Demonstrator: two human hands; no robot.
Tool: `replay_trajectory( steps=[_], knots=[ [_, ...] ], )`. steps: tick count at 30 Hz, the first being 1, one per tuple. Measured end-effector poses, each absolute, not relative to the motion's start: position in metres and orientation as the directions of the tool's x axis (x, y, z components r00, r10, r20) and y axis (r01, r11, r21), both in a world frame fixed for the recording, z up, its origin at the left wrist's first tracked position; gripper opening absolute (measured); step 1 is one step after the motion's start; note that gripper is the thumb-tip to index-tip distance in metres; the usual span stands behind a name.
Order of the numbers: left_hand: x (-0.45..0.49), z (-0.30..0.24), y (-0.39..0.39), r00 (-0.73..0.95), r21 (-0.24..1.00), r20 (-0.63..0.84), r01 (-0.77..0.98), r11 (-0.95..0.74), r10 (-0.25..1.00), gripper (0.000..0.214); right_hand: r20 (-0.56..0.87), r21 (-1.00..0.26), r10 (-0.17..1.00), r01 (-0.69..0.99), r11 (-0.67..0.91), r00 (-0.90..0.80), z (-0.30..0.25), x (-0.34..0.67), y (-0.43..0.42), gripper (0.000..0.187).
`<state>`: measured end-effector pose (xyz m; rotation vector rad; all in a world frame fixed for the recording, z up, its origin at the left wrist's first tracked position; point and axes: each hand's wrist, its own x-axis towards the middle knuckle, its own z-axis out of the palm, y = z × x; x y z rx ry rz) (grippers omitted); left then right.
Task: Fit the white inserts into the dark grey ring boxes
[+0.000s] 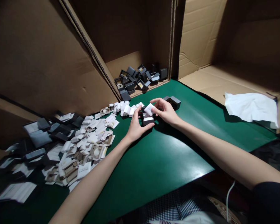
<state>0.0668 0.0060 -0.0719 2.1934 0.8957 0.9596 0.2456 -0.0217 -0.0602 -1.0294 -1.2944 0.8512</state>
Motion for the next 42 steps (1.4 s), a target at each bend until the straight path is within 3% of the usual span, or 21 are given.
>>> replay_trajectory(
  steps=[11,15,20,24,30,42],
  knots=[
    [0.066,-0.071,0.005,0.54,0.721,0.39,0.325,-0.612,0.746,0.086,0.389,-0.918,0.908,0.144,0.368,0.154,-0.054,0.247,-0.027,0.036],
    [0.066,-0.07,0.005,0.557,0.72,0.386,0.316,-0.618,0.735,0.087,0.427,-0.897,0.899,0.174,0.407,0.096,-0.052,0.244,-0.03,0.033],
    [0.066,-0.069,0.005,0.578,0.709,0.379,0.321,-0.628,0.723,0.088,0.51,-0.792,0.86,0.399,0.463,0.014,-0.045,0.242,-0.038,0.025],
    [0.066,-0.069,0.004,0.589,0.703,0.376,0.322,-0.634,0.716,0.087,0.596,-0.665,0.803,0.555,0.5,-0.01,-0.042,0.245,-0.039,0.03],
    [0.066,-0.069,0.003,0.584,0.714,0.364,0.325,-0.62,0.725,0.09,0.583,-0.674,0.813,0.559,0.483,0.0,-0.043,0.244,-0.04,0.016],
    [0.067,-0.069,0.001,0.584,0.717,0.359,0.326,-0.616,0.728,0.094,0.634,-0.624,0.769,0.637,0.452,0.075,-0.053,0.244,-0.033,0.009]
  ],
)
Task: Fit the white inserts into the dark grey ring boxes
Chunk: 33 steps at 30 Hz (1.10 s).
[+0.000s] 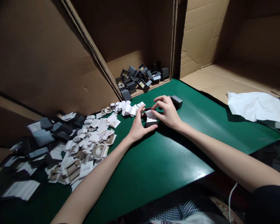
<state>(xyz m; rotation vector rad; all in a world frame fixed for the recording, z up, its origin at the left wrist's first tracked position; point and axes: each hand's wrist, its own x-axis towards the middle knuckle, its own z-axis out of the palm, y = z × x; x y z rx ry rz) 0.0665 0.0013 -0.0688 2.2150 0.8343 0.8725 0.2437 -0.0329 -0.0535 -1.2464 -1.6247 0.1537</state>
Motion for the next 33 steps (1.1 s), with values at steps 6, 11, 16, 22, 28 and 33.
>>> replay_trajectory(
  steps=[6,11,16,22,28,33],
  knots=[
    [0.067,-0.067,0.0,0.63,0.643,0.416,0.306,-0.702,0.656,0.09,0.481,-0.81,0.865,0.451,0.376,0.142,-0.068,0.244,-0.025,0.014],
    [0.067,-0.064,-0.002,0.647,0.564,0.443,0.337,-0.754,0.621,0.068,0.378,-0.891,0.912,0.331,0.311,0.161,-0.075,0.242,-0.021,0.025],
    [0.068,-0.064,-0.006,0.627,0.464,0.406,0.486,-0.74,0.665,0.057,0.39,-0.857,0.912,0.414,0.308,0.129,-0.069,0.244,-0.023,0.024],
    [0.07,-0.062,-0.014,0.671,0.221,0.45,0.556,-0.801,0.59,0.062,0.385,-0.839,0.918,0.45,0.306,0.092,-0.065,0.245,-0.024,0.019],
    [0.07,-0.059,-0.017,0.681,0.167,0.481,0.547,-0.82,0.552,0.058,0.357,-0.856,0.933,0.417,0.306,0.048,-0.065,0.25,-0.021,0.028],
    [0.068,-0.059,-0.012,0.466,0.5,0.571,0.456,-0.736,0.676,0.024,0.28,-0.929,0.951,0.21,0.304,-0.134,-0.065,0.254,-0.019,0.04]
  ],
)
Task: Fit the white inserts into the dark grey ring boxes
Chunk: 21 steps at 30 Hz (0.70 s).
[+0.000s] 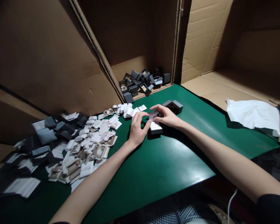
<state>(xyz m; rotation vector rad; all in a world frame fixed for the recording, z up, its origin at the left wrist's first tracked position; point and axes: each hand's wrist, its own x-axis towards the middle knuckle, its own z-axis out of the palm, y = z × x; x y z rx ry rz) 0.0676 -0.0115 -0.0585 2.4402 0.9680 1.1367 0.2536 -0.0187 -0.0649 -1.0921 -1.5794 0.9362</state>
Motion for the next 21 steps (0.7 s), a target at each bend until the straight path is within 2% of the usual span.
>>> replay_trajectory(
  steps=[3,4,6,9,11,14,16,21],
  knots=[
    [0.068,-0.062,-0.009,0.373,0.642,0.534,0.405,-0.651,0.759,0.03,0.319,-0.892,0.935,0.284,0.352,-0.158,-0.064,0.245,-0.023,0.031],
    [0.069,-0.063,-0.008,0.384,0.651,0.515,0.408,-0.641,0.767,0.029,0.339,-0.886,0.929,0.283,0.369,-0.15,-0.065,0.241,-0.025,0.029],
    [0.07,-0.064,-0.008,0.422,0.631,0.49,0.432,-0.644,0.763,0.023,0.325,-0.923,0.937,0.171,0.343,-0.128,-0.066,0.236,-0.027,0.028],
    [0.07,-0.056,-0.007,0.444,0.604,0.469,0.47,-0.644,0.764,0.02,0.157,-0.982,0.97,-0.137,0.133,-0.184,-0.067,0.241,-0.025,0.038],
    [0.067,-0.044,-0.005,0.483,0.579,0.434,0.496,-0.646,0.76,0.022,0.069,-0.966,0.959,-0.258,-0.005,-0.277,-0.068,0.251,-0.022,0.049],
    [0.056,-0.02,-0.001,0.531,0.527,0.366,0.559,-0.64,0.764,0.025,0.0,-0.936,0.952,-0.334,-0.108,-0.306,-0.069,0.265,-0.017,0.047],
    [0.045,-0.002,0.003,0.492,0.522,0.351,0.603,-0.603,0.797,0.027,-0.066,-0.926,0.958,-0.342,-0.163,-0.279,-0.07,0.269,-0.015,0.042],
    [0.0,0.043,0.022,0.284,0.557,0.473,0.637,-0.533,0.834,0.028,-0.179,-0.891,0.958,-0.376,-0.254,-0.223,-0.071,0.266,-0.017,0.035]
  ],
)
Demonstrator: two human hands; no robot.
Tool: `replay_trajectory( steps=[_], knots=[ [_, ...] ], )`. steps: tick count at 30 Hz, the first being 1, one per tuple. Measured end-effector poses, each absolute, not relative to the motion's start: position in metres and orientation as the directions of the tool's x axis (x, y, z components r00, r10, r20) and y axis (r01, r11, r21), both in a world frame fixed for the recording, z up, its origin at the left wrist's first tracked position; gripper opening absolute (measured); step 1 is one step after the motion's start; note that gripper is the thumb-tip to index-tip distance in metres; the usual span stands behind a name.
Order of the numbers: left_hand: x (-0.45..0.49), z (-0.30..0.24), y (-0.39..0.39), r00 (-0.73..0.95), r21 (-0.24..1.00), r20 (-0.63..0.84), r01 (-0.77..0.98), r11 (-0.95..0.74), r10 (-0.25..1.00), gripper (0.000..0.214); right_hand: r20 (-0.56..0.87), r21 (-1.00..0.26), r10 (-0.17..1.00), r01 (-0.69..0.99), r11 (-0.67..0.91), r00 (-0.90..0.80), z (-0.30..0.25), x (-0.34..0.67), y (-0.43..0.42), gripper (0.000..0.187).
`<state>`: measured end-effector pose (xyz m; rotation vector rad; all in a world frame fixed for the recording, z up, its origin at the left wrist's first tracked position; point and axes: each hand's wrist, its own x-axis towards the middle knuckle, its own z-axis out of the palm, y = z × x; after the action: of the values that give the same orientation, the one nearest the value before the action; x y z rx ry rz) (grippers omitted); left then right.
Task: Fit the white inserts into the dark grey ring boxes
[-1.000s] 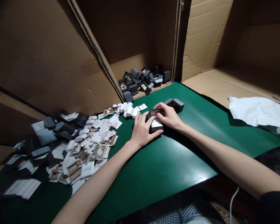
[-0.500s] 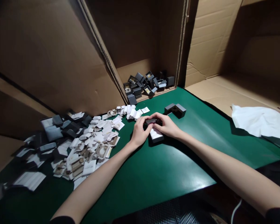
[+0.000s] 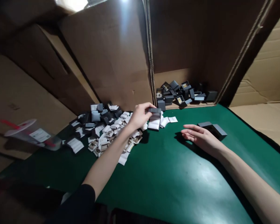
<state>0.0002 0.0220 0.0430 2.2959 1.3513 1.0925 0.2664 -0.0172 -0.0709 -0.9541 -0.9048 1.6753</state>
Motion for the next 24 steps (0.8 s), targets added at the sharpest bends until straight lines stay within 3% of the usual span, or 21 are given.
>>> replay_trajectory(
  steps=[3,5,7,9,11,13,16,19,24],
  knots=[
    [-0.046,0.065,0.035,0.147,0.58,0.547,0.643,-0.5,0.824,0.022,-0.276,-0.832,0.955,-0.47,-0.294,-0.108,-0.068,0.265,-0.016,0.027],
    [-0.082,0.072,0.041,-0.018,0.581,0.572,0.715,-0.389,0.82,0.019,-0.325,-0.788,0.944,-0.537,-0.301,-0.053,-0.065,0.265,-0.015,0.019],
    [-0.115,0.074,0.044,-0.208,0.644,0.496,0.739,-0.197,0.843,0.014,-0.34,-0.769,0.94,-0.566,-0.299,-0.035,-0.064,0.264,-0.014,0.015],
    [-0.142,0.072,0.046,-0.399,0.804,0.3,0.594,-0.005,0.866,0.017,-0.333,-0.776,0.942,-0.558,-0.294,-0.034,-0.064,0.263,-0.014,0.015],
    [-0.162,0.07,0.046,-0.476,0.853,0.242,0.519,0.048,0.845,0.019,-0.332,-0.785,0.943,-0.543,-0.299,-0.04,-0.065,0.263,-0.014,0.013],
    [-0.173,0.071,0.047,-0.539,0.878,0.288,0.478,0.006,0.792,0.024,-0.339,-0.786,0.939,-0.534,-0.311,-0.048,-0.066,0.263,-0.014,0.012],
    [-0.182,0.073,0.05,-0.568,0.875,0.426,0.457,-0.161,0.704,0.042,-0.346,-0.787,0.937,-0.531,-0.313,-0.039,-0.068,0.263,-0.013,0.013],
    [-0.183,0.073,0.056,-0.475,0.801,0.524,0.556,-0.22,0.706,0.063,-0.353,-0.795,0.935,-0.518,-0.315,-0.027,-0.07,0.264,-0.013,0.017],
    [-0.185,0.065,0.063,-0.349,0.638,0.6,0.752,-0.167,0.72,0.054,-0.324,-0.844,0.946,-0.453,-0.288,0.003,-0.077,0.265,-0.011,0.014]
  ],
)
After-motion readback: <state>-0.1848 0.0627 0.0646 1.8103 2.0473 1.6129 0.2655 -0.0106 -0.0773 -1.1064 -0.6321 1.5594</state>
